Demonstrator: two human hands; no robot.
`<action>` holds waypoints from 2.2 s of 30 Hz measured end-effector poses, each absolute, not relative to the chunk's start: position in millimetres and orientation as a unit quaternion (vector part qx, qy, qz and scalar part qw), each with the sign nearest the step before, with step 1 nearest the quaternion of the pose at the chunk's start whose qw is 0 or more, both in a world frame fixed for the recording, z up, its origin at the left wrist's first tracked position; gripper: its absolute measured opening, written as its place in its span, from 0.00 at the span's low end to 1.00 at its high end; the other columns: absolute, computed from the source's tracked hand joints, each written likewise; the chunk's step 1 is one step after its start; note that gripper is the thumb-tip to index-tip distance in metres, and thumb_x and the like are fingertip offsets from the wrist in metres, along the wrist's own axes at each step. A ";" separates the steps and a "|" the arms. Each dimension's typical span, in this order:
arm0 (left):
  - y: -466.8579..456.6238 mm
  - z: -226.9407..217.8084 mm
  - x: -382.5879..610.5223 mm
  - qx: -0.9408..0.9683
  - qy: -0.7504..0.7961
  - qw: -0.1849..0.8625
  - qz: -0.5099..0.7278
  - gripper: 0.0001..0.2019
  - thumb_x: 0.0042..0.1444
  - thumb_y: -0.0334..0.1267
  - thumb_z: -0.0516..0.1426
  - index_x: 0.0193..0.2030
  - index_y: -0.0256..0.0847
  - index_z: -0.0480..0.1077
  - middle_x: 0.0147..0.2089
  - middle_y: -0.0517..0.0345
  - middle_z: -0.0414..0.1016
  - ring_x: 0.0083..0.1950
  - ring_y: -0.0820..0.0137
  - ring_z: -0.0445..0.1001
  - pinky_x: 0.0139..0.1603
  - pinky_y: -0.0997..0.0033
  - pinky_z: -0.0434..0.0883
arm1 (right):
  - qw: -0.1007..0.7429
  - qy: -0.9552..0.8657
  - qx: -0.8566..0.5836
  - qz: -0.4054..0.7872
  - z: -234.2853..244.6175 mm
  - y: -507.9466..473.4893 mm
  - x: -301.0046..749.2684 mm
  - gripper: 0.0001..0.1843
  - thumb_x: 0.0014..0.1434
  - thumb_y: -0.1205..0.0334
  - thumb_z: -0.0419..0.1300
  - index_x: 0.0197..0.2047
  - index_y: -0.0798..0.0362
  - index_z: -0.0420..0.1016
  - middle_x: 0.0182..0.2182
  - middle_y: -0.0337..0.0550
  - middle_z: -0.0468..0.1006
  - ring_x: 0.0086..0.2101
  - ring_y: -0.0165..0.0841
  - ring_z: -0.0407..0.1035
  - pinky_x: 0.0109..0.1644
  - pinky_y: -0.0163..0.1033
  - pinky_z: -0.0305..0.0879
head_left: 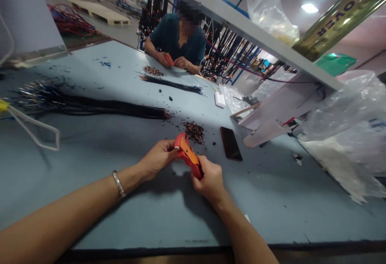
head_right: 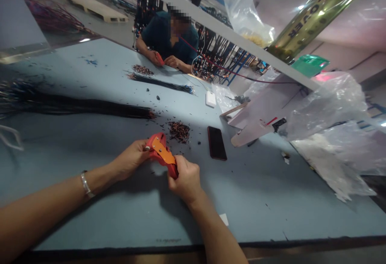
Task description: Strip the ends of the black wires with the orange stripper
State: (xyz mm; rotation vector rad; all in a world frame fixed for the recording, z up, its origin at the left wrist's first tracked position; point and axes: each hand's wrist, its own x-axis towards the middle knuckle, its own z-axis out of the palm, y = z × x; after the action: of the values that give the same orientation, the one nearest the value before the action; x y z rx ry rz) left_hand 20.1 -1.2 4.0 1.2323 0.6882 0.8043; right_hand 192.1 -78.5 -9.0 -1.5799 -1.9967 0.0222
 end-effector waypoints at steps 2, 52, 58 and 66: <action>-1.4 3.4 20.4 0.540 0.309 0.699 0.352 0.19 0.45 0.53 0.63 0.31 0.35 0.74 0.28 0.55 0.74 0.29 0.69 0.68 0.29 0.73 0.64 | 0.299 -0.750 -0.590 0.009 -9.1 -78.0 191.9 0.10 0.47 0.67 0.53 0.36 0.53 0.68 0.23 0.42 0.73 0.23 0.34 0.67 0.29 0.35 0.60; 11.1 3.8 12.3 0.656 0.449 0.466 0.389 0.10 0.52 0.42 0.53 0.32 0.37 0.70 0.24 0.64 0.66 0.28 0.73 0.63 0.30 0.75 0.61 | 0.466 -0.301 -0.305 0.774 -3.4 -86.8 182.1 0.17 0.49 0.66 0.61 0.44 0.58 0.69 0.31 0.43 0.76 0.29 0.34 0.75 0.30 0.38 0.73; 11.0 2.6 13.0 0.664 0.419 0.472 0.401 0.10 0.54 0.42 0.53 0.30 0.37 0.69 0.24 0.64 0.64 0.28 0.74 0.62 0.31 0.76 0.61 | 0.463 -0.306 -0.308 0.773 -3.6 -87.0 182.6 0.17 0.48 0.66 0.61 0.44 0.58 0.70 0.31 0.44 0.77 0.29 0.35 0.74 0.30 0.39 0.72; 9.8 0.6 14.1 0.628 0.398 0.530 0.408 0.11 0.55 0.43 0.54 0.33 0.37 0.70 0.25 0.64 0.65 0.21 0.78 0.59 0.22 0.78 0.58 | 0.449 -0.317 -0.316 0.773 -5.2 -88.6 184.1 0.17 0.49 0.65 0.60 0.44 0.59 0.70 0.30 0.44 0.76 0.29 0.36 0.75 0.28 0.38 0.72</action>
State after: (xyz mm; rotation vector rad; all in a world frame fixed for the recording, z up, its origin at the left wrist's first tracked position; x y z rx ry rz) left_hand 14.1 9.8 0.6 1.4998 0.9505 0.9732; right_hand 184.1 -88.6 -5.2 -0.7825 -0.7848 1.9123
